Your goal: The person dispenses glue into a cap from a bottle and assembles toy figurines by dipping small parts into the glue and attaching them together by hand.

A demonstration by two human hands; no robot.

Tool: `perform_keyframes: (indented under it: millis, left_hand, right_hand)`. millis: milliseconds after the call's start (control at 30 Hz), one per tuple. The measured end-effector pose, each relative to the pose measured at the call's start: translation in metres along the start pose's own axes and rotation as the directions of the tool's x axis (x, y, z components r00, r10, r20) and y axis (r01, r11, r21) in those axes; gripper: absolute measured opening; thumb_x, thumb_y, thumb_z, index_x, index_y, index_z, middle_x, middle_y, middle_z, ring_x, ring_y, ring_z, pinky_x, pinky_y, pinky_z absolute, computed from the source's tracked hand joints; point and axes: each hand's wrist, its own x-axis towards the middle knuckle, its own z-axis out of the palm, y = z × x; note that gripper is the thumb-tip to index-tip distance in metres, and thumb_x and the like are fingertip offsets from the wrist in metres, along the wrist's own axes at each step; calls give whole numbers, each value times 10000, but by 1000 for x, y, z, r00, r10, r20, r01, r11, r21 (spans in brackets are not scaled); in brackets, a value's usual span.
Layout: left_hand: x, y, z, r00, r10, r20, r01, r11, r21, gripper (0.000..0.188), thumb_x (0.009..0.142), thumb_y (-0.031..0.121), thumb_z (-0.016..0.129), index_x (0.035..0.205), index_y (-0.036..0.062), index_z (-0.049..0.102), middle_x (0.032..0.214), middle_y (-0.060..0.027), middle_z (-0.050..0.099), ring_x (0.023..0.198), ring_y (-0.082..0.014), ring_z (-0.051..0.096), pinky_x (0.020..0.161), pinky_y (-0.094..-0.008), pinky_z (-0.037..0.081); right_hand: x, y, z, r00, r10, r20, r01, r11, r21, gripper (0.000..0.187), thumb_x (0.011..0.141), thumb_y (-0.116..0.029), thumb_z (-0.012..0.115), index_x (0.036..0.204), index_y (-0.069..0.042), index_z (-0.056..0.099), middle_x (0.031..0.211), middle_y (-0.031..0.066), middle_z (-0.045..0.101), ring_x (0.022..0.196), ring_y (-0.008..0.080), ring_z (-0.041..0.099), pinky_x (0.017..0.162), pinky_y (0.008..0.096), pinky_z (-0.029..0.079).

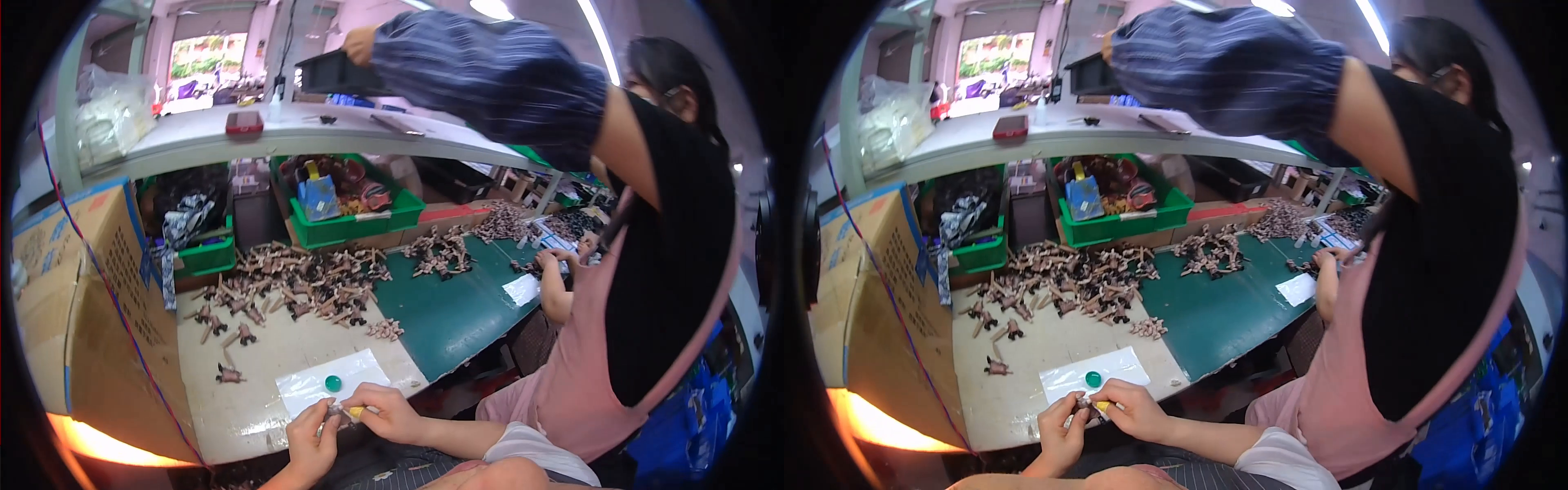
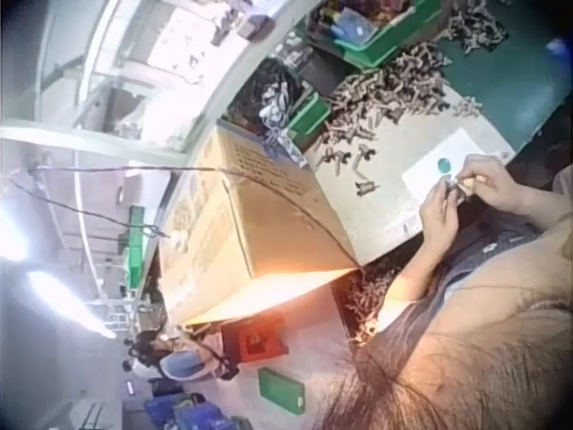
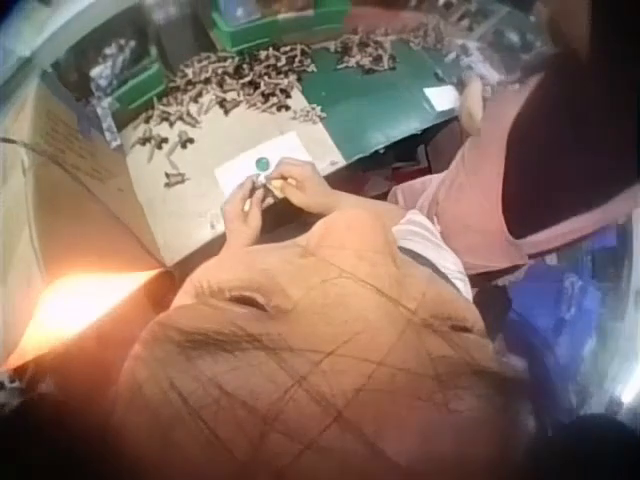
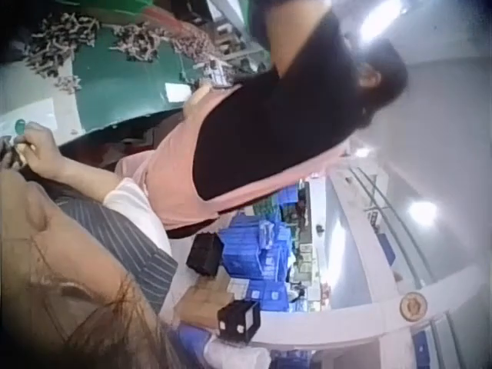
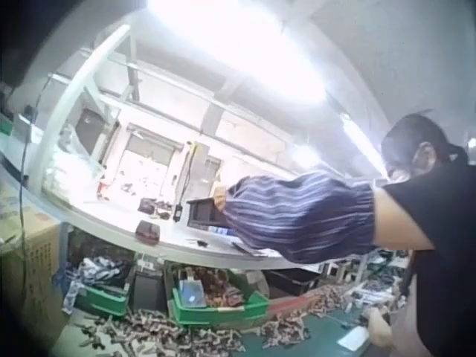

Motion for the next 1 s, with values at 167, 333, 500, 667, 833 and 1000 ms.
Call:
perform_keyframes:
  millis: [167, 333, 500, 667, 833, 1000]
  left_hand:
    - [-9, 19, -14, 997, 51, -53, -49, 998, 35, 182, 837, -29, 578, 1013, -73, 590, 796, -137, 642, 711, -176, 659, 657, -275, 518]
    - [-22, 13, -33, 984, 135, -118, -115, 979, 166, 176, 841, -44, 563, 1013, -76, 583, 790, -135, 634, 696, -185, 654, 644, -279, 516]
    - [-23, 29, -40, 989, 109, -100, -97, 988, 118, 169, 831, -38, 577, 1000, -42, 589, 815, -163, 633, 731, -300, 644, 650, -341, 500]
    - [-31, 29, -50, 988, 72, -138, -59, 994, 93, 188, 836, -54, 567, 1023, -41, 578, 814, -153, 628, 719, -273, 642, 642, -329, 497]
    - [-28, 29, -52, 987, 44, -153, -31, 996, 87, 212, 848, -44, 566, 1060, -53, 568, 830, -157, 633, 741, -242, 660, 671, -309, 507]
    - [-8, 25, -63, 983, 18, -182, -20, 1000, -5, 240, 866, -35, 559, 1103, -71, 569, 879, -131, 649, 782, -185, 653, 736, -290, 513]
  right_hand:
    - [5, -15, 16, 999, -33, 9, 33, 999, -6, 205, 803, 60, 539, 985, 37, 630, 833, 122, 587, 770, 239, 587, 672, 320, 460]
    - [13, -24, 36, 998, -56, 27, 54, 996, 75, 170, 822, 52, 551, 971, 37, 630, 822, 118, 583, 754, 235, 585, 665, 317, 459]
    - [13, -38, 36, 995, -92, 30, 91, 996, 20, 134, 832, 44, 580, 955, 39, 633, 806, 116, 589, 718, 216, 588, 633, 311, 469]
    - [20, -36, 50, 992, -87, 91, 80, 994, 81, 178, 799, 70, 574, 964, 36, 629, 810, 121, 579, 728, 233, 589, 641, 304, 467]
    - [27, -34, 50, 991, -99, 91, 91, 992, 88, 199, 784, 71, 563, 968, 28, 625, 813, 121, 566, 730, 251, 586, 638, 308, 461]
    - [85, -32, 12, 957, -174, 231, 152, 982, 110, 187, 812, 7, 601, 992, 1, 650, 902, 105, 636, 834, 204, 630, 737, 303, 496]
